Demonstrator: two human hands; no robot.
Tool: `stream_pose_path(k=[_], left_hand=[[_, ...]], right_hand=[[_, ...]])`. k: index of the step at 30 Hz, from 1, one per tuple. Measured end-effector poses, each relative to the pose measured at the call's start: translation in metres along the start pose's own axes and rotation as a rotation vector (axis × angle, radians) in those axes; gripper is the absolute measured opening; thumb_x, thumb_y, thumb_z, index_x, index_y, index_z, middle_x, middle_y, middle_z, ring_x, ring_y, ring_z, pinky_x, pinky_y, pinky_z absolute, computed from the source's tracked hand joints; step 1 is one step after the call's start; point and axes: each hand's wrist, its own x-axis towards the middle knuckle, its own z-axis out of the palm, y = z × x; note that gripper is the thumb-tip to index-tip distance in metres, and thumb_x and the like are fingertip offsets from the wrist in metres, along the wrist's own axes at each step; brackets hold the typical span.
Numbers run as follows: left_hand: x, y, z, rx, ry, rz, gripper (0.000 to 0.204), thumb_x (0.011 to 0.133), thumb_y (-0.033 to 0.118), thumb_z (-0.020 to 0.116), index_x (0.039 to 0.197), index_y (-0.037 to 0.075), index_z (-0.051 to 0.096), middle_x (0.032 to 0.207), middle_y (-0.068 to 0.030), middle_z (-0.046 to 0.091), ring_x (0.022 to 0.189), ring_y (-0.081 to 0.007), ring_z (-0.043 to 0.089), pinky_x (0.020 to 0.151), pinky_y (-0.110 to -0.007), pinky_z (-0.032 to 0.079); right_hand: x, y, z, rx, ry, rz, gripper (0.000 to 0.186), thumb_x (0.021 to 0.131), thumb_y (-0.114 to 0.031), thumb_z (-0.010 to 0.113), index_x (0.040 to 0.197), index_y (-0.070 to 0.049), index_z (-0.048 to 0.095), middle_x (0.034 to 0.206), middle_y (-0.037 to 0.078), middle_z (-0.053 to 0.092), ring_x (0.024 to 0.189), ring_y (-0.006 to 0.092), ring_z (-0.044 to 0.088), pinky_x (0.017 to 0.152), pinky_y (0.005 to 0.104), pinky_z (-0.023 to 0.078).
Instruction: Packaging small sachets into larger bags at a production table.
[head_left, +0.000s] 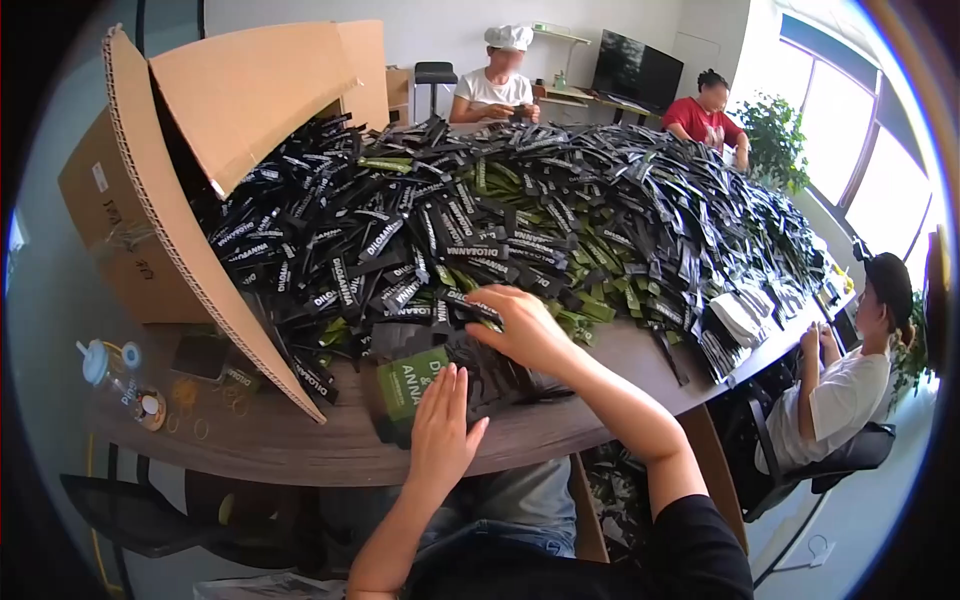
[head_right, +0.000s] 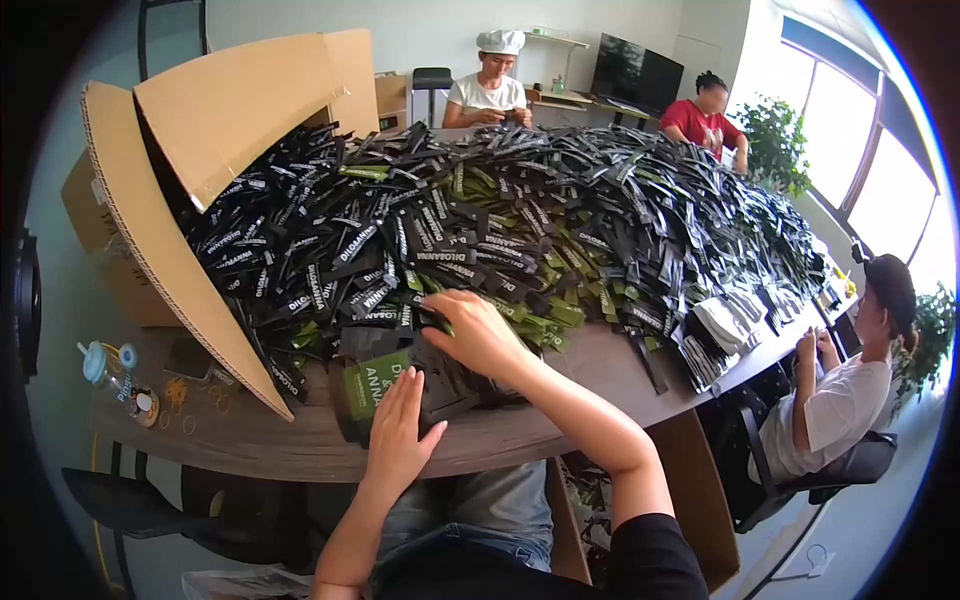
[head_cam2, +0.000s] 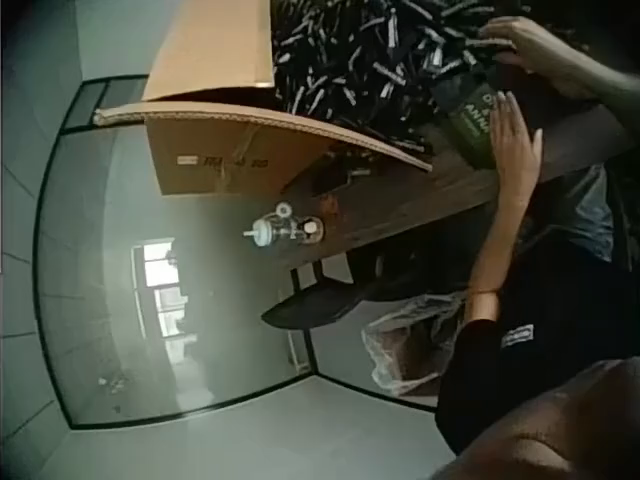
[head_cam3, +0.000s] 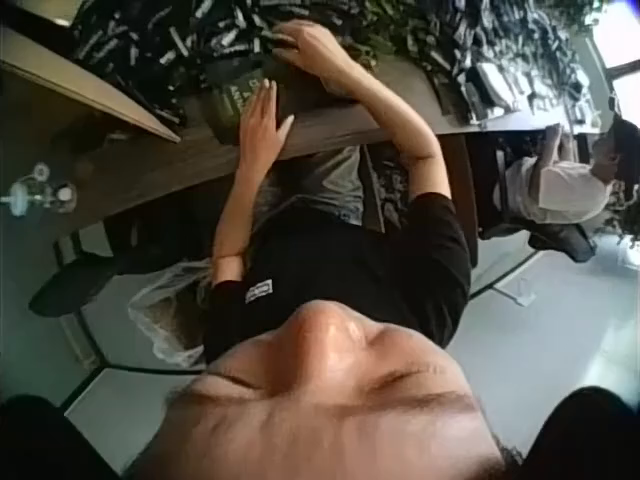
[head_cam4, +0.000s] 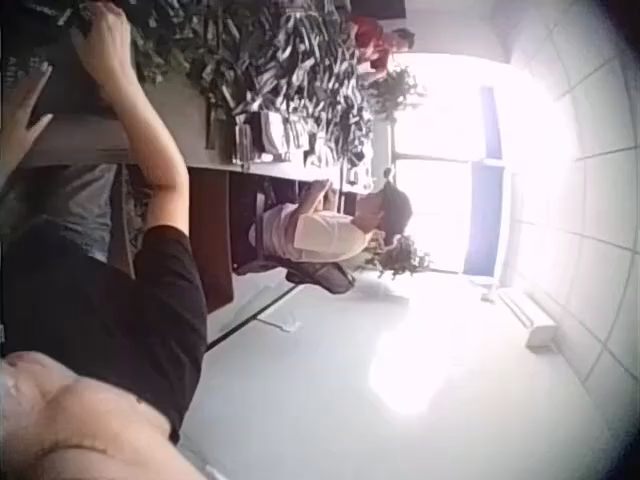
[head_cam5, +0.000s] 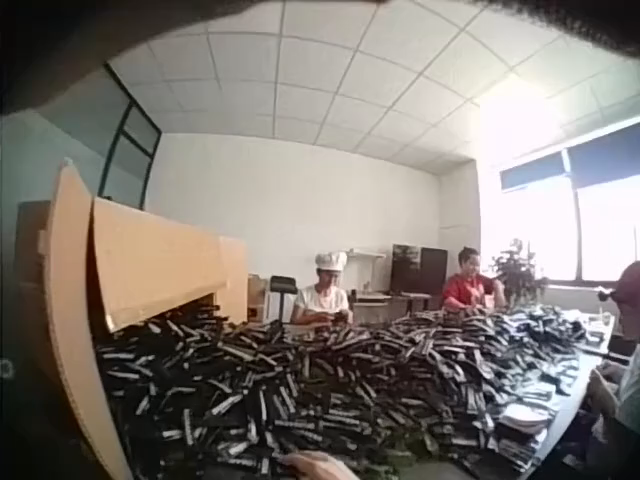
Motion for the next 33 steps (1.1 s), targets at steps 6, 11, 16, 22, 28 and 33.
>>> stream_pose_path(k=[6, 11, 16, 22, 28, 33], left_hand=[[0.006, -0.018, -0.002, 0.058, 0.084, 0.015, 0.04, 0.081, 0.011, 0.063, 0.116, -0.005, 0.055, 0.115, -0.0166, 0.06, 0.117, -0.029, 0.051, 0.101, -0.039, 0.037], [0.002, -0.027, -0.007, 0.021, 0.153, 0.026, 0.033, 0.075, 0.002, 0.061, 0.107, -0.003, 0.059, 0.107, -0.0144, 0.063, 0.111, -0.0283, 0.055, 0.099, -0.041, 0.039], [0.005, -0.017, -0.017, 0.065, 0.172, -0.079, 0.041, 0.066, 0.002, 0.068, 0.107, 0.004, 0.063, 0.099, -0.007, 0.055, 0.098, -0.0238, 0.052, 0.09, -0.038, 0.036], [0.006, -0.024, -0.008, 0.035, 0.411, -0.131, 0.033, 0.073, 0.004, 0.067, 0.106, 0.005, 0.065, 0.101, -0.0087, 0.058, 0.097, -0.0275, 0.054, 0.087, -0.039, 0.04], [-0.01, -0.003, -0.034, -0.015, 0.622, -0.059, 0.035, 0.08, -0.001, 0.057, 0.115, -0.003, 0.058, 0.109, -0.0145, 0.059, 0.095, -0.0306, 0.057, 0.083, -0.039, 0.044], [-0.045, 0.039, -0.049, -0.032, 0.351, -0.03, 0.041, 0.078, 0.005, 0.059, 0.119, -0.002, 0.056, 0.112, -0.0154, 0.057, 0.098, -0.0303, 0.055, 0.084, -0.04, 0.044]], right_hand=[[0.044, 0.053, 0.028, -0.251, 0.156, -0.116, 0.027, 0.068, -0.001, 0.057, 0.095, 0.001, 0.059, 0.089, 0.018, 0.058, 0.085, 0.0362, 0.058, 0.076, 0.0422, 0.047], [0.024, 0.022, 0.014, -0.327, -0.058, 0.031, 0.019, 0.074, -0.013, 0.062, 0.083, 0.002, 0.056, 0.083, 0.021, 0.06, 0.083, 0.0389, 0.059, 0.073, 0.044, 0.048], [0.021, 0.043, 0.01, -0.437, -0.129, 0.127, 0.022, 0.068, -0.015, 0.067, 0.082, 0.001, 0.059, 0.077, 0.02, 0.063, 0.081, 0.0364, 0.062, 0.071, 0.0437, 0.049], [-0.023, 0.007, -0.022, 0.388, 0.171, 0.244, 0.019, 0.088, -0.016, 0.059, 0.084, 0.002, 0.058, 0.067, 0.01, 0.065, 0.061, 0.0191, 0.064, 0.06, 0.0295, 0.05], [-0.115, -0.022, 0.021, 0.7, 0.478, 0.284, 0.01, 0.085, -0.007, 0.063, 0.09, -0.001, 0.059, 0.064, -0.002, 0.054, 0.058, 0.0045, 0.047, 0.054, 0.0201, 0.039], [-0.158, -0.042, 0.064, 0.936, 0.798, 0.078, 0.013, 0.089, -0.008, 0.056, 0.078, -0.001, 0.055, 0.063, 0.001, 0.055, 0.058, 0.0062, 0.049, 0.053, 0.0218, 0.039]])
